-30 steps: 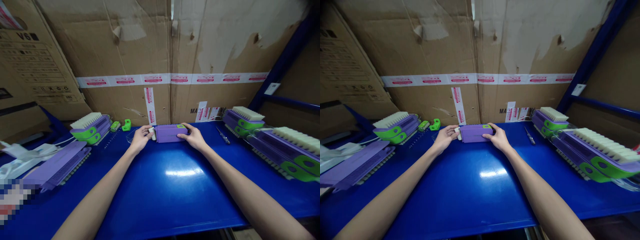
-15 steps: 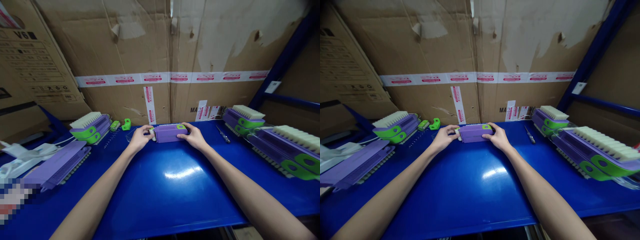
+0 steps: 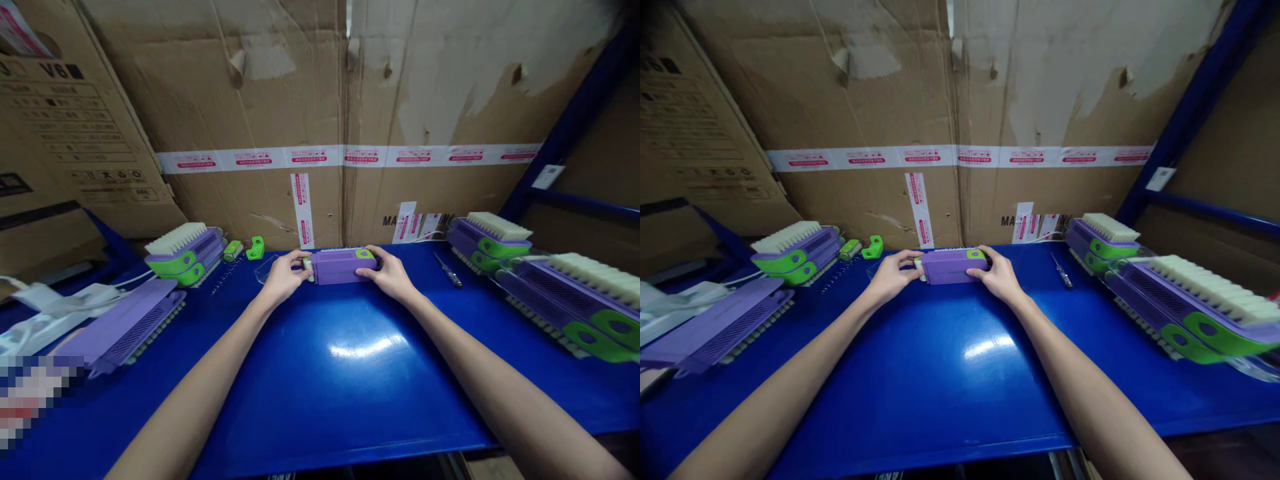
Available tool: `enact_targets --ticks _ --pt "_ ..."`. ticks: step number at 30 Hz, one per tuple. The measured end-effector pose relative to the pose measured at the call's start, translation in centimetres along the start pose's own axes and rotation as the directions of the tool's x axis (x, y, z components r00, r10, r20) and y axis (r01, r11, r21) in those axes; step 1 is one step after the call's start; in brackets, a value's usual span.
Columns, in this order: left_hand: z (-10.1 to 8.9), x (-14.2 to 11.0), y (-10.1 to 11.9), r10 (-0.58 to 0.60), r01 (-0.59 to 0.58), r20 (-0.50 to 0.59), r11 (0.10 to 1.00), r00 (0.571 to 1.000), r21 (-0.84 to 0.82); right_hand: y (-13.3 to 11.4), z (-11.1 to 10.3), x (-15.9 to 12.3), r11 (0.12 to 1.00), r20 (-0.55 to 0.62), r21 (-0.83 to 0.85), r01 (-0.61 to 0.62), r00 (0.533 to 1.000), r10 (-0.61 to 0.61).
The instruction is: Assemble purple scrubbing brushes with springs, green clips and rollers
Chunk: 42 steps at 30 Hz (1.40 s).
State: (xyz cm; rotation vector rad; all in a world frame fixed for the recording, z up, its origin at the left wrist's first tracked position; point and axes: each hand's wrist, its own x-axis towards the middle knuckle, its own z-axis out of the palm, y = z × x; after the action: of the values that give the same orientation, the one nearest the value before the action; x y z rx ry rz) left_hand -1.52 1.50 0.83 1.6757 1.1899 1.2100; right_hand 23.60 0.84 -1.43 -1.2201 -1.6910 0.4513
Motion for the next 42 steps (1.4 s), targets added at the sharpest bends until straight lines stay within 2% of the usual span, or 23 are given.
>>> enact_targets --ticks 3,7,12,15,19,22,28,42 --pt "-0.1 0.0 -0.4 0.003 -0.003 -0.005 0.998 1.000 -0.060 0.1 0.1 0.0 1.000 -0.009 0.021 0.009 1.000 -0.008" --pt "-0.1 -0.3 -0.4 -0.069 0.082 0.063 0.968 0.996 -0.236 0.3 0.5 -0.1 0.999 -0.039 0.045 0.019 0.999 -0.018" --pt "-0.1 -0.6 0.3 -0.187 0.218 0.112 0.867 0.976 -0.448 0.0 0.9 -0.3 0.995 -0.097 0.071 0.074 0.993 -0.067" --pt "-0.1 -0.6 0.7 -0.256 0.281 0.121 0.805 0.959 -0.522 -0.6 1.0 -0.5 0.991 -0.139 0.059 0.122 0.984 -0.113" --pt "-0.2 -0.7 1.1 -0.400 0.441 0.194 0.742 0.896 -0.506 -1.2 0.9 -0.7 0.987 -0.158 0.029 0.156 0.976 -0.149" --pt "-0.1 -0.8 1.3 -0.432 0.498 0.250 0.722 0.867 -0.480 -1.2 0.8 -0.7 0.988 -0.179 0.028 0.150 0.973 -0.143" --pt "0.1 -0.8 1.2 -0.419 0.477 0.231 0.729 0.878 -0.491 -1.1 0.9 -0.7 0.991 -0.171 0.044 0.124 0.979 -0.114" --pt "0.3 -1.0 1.9 -0.446 0.502 0.236 0.711 0.863 -0.493 -0.4 0.8 -0.5 0.993 -0.161 0.023 0.117 0.980 -0.112"
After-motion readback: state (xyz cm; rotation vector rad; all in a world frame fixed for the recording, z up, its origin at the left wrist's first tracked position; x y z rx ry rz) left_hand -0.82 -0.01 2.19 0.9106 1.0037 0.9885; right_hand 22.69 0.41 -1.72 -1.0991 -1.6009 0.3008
